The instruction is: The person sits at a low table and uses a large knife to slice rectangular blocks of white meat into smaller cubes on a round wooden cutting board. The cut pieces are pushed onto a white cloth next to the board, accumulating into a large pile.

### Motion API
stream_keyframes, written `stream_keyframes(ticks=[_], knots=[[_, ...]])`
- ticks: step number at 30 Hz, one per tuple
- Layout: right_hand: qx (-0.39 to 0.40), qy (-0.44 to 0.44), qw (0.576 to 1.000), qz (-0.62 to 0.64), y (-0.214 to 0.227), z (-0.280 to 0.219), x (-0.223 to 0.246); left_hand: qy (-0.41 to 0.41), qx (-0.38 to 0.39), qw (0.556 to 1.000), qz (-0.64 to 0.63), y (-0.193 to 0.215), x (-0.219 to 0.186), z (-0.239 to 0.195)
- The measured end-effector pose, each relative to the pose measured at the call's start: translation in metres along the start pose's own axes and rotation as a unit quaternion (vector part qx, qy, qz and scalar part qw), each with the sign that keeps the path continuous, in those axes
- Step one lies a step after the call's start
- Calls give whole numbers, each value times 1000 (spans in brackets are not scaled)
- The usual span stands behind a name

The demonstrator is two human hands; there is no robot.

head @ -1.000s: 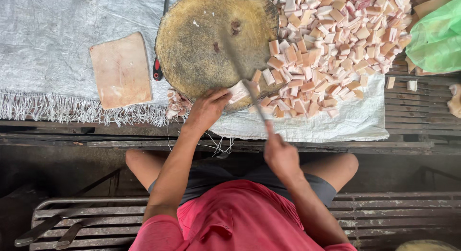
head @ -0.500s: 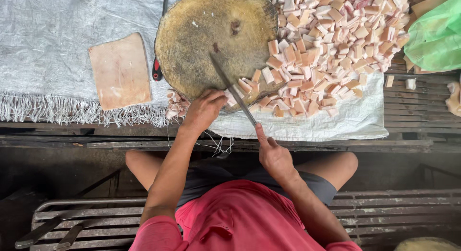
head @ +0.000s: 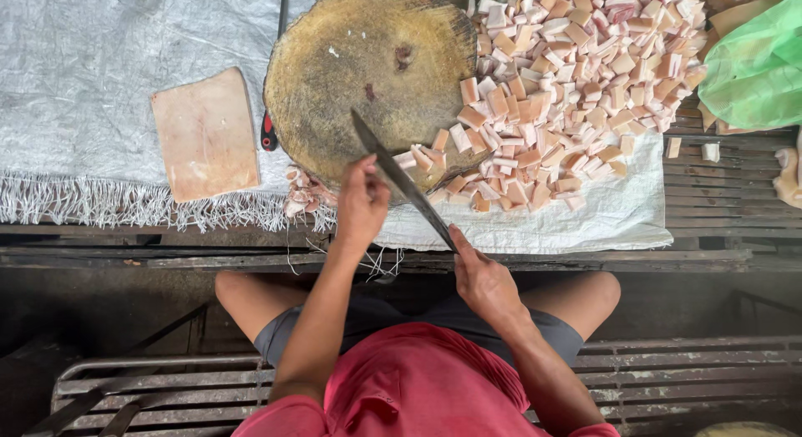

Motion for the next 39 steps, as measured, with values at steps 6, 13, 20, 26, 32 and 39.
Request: stream_keyframes(ticks=[6, 13, 20, 26, 32, 39], knots=[[-73, -51, 996, 6, 19, 41, -65, 20, 119, 985, 120, -72, -25, 33], [-189, -128, 972, 54, 73, 65, -133, -137, 180, 972, 72, -202, -76, 91], [-176, -211, 937, 215, 84, 49, -107, -149, 188, 969, 65, -193, -105, 82], [-80, -130, 913, 378, 36, 76, -21, -61, 66, 995, 48, -69, -84, 69], [73, -75, 897, 430, -45, 115, 91, 36, -143, 987, 62, 97, -13, 33], [202, -44, 885, 417, -159, 134, 179, 165, -313, 916, 189, 212, 152, -37]])
Point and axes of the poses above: each hand's wrist, its own z-axis towards the middle knuckle, its own y-axis out of the back of the hand, x = y × z, the point moved 6 cm from there along z, towards the middle knuckle, and after that the axes turned 5 degrees about -y, right-handed, at the moved point
